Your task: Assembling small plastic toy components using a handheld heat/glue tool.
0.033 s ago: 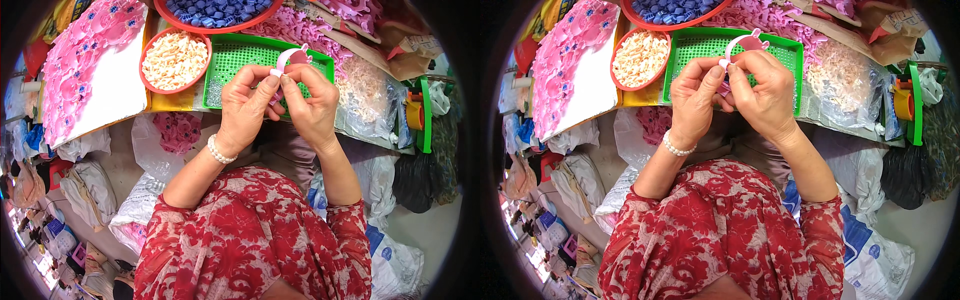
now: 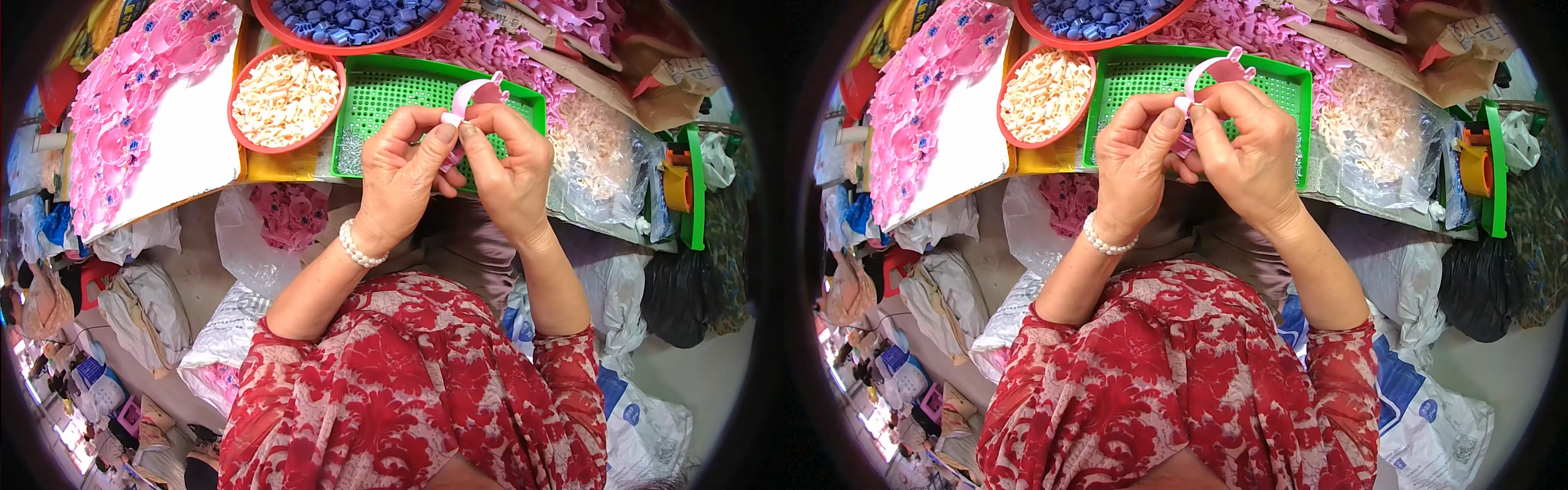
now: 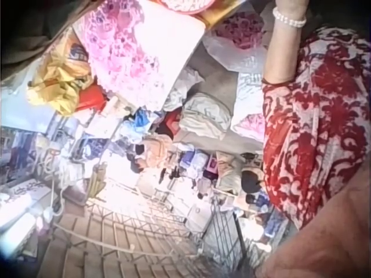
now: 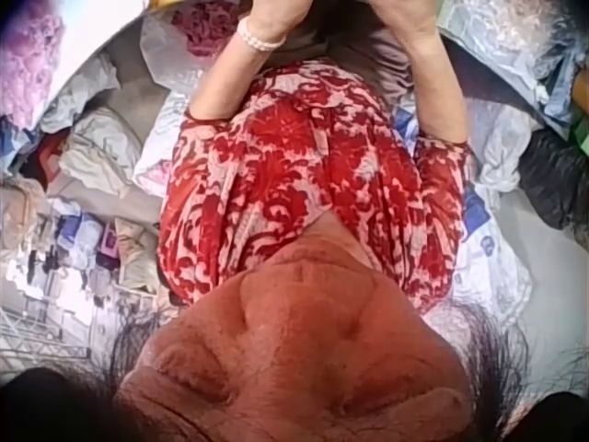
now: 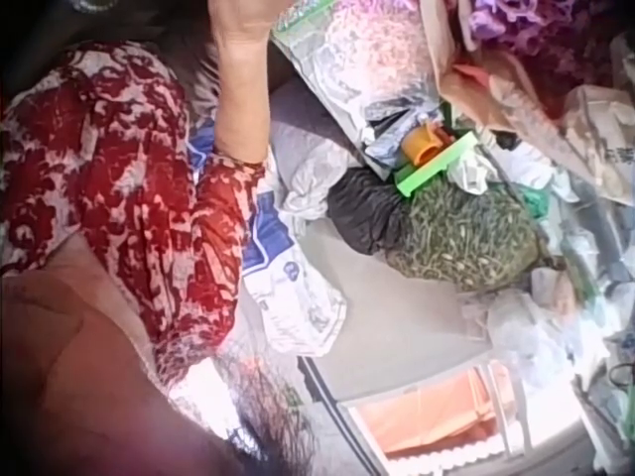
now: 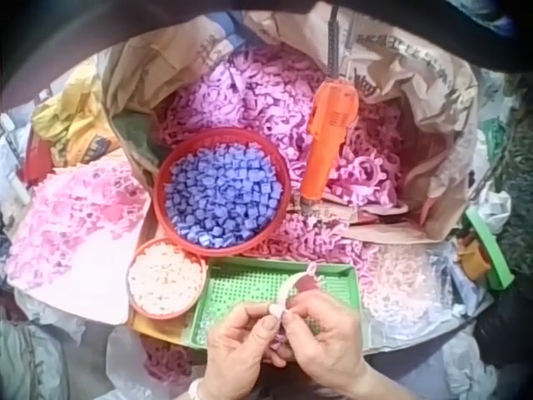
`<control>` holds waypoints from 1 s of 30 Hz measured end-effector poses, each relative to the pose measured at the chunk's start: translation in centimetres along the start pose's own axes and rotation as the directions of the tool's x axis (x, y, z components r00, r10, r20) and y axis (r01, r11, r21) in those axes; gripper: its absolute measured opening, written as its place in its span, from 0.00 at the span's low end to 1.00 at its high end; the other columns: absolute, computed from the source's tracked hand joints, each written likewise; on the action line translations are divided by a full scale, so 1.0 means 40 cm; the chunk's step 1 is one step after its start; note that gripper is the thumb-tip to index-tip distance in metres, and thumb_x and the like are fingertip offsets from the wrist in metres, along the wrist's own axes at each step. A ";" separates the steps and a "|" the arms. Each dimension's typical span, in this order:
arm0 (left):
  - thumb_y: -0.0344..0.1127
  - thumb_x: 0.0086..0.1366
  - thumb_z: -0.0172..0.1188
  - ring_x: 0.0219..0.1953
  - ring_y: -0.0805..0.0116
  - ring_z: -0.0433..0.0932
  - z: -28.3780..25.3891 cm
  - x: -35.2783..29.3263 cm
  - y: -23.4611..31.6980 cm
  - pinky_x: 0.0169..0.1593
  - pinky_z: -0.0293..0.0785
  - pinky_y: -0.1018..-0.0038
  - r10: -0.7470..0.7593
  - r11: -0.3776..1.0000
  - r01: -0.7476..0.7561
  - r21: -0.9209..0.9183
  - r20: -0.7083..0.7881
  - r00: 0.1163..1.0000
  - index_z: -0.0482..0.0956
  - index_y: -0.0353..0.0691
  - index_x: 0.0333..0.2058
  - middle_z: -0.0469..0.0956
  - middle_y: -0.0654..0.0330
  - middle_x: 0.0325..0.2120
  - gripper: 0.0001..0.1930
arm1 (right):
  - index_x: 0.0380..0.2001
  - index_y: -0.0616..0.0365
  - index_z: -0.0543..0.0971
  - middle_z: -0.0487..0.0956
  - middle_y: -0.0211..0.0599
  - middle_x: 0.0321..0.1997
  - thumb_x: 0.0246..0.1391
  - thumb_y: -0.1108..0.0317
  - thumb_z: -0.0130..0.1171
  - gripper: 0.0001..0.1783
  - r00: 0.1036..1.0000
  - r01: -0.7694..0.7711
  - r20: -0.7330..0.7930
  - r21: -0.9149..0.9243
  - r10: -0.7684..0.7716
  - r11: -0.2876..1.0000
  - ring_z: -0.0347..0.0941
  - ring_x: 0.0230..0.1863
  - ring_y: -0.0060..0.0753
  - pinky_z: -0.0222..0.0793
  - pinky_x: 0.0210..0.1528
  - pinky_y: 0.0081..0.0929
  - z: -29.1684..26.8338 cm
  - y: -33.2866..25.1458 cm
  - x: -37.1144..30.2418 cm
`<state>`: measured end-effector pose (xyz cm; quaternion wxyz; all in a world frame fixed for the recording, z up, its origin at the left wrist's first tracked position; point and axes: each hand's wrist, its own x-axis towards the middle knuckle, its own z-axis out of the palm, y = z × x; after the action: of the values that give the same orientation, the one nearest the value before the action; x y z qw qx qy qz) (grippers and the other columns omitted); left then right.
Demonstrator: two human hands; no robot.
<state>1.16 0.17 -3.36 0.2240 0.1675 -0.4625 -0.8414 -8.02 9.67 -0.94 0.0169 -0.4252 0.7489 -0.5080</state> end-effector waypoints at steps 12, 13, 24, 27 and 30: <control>0.38 0.65 0.54 0.18 0.76 0.76 -0.012 0.009 0.009 0.19 0.72 0.84 -0.075 0.994 0.078 -0.083 0.031 0.997 0.73 0.33 0.38 0.77 0.59 0.27 0.12 | 0.32 0.63 0.75 0.77 0.37 0.28 0.46 0.78 0.61 0.08 0.974 0.222 0.001 -0.163 -0.225 0.961 0.73 0.29 0.29 0.68 0.34 0.27 -0.007 0.029 0.008; 0.38 0.65 0.54 0.18 0.75 0.76 -0.013 0.009 0.010 0.19 0.73 0.84 -0.086 0.991 0.090 -0.104 0.039 0.996 0.73 0.33 0.39 0.77 0.59 0.27 0.13 | 0.33 0.62 0.76 0.77 0.38 0.28 0.45 0.78 0.62 0.09 0.935 0.348 0.000 -0.209 -0.356 0.914 0.74 0.29 0.33 0.68 0.34 0.28 -0.009 0.037 0.014; 0.38 0.65 0.55 0.18 0.74 0.76 -0.021 0.016 0.016 0.18 0.73 0.83 -0.131 0.979 0.136 -0.149 0.045 0.990 0.73 0.33 0.39 0.76 0.59 0.25 0.13 | 0.33 0.60 0.76 0.77 0.38 0.28 0.42 0.80 0.63 0.12 0.858 0.504 0.039 -0.257 -0.512 0.825 0.75 0.29 0.38 0.67 0.32 0.30 -0.015 0.041 0.021; 0.38 0.64 0.55 0.18 0.73 0.76 -0.022 0.016 0.016 0.18 0.73 0.83 -0.132 0.979 0.138 -0.148 0.050 0.990 0.72 0.33 0.39 0.76 0.58 0.26 0.13 | 0.33 0.60 0.76 0.77 0.37 0.28 0.42 0.80 0.63 0.12 0.874 0.476 0.013 -0.233 -0.486 0.848 0.75 0.29 0.37 0.67 0.33 0.29 -0.010 0.041 0.019; 0.37 0.64 0.55 0.18 0.73 0.76 -0.024 0.017 0.016 0.18 0.73 0.83 -0.134 0.978 0.141 -0.151 0.055 0.989 0.72 0.33 0.39 0.76 0.58 0.26 0.13 | 0.32 0.60 0.76 0.77 0.37 0.28 0.42 0.80 0.63 0.11 0.880 0.462 0.007 -0.234 -0.474 0.855 0.75 0.29 0.37 0.67 0.33 0.29 -0.008 0.038 0.017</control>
<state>1.19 -1.15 -3.37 0.1672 0.1623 -0.3882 -0.8917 -9.55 9.66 -1.70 -0.1752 -0.5805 0.6764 -0.4181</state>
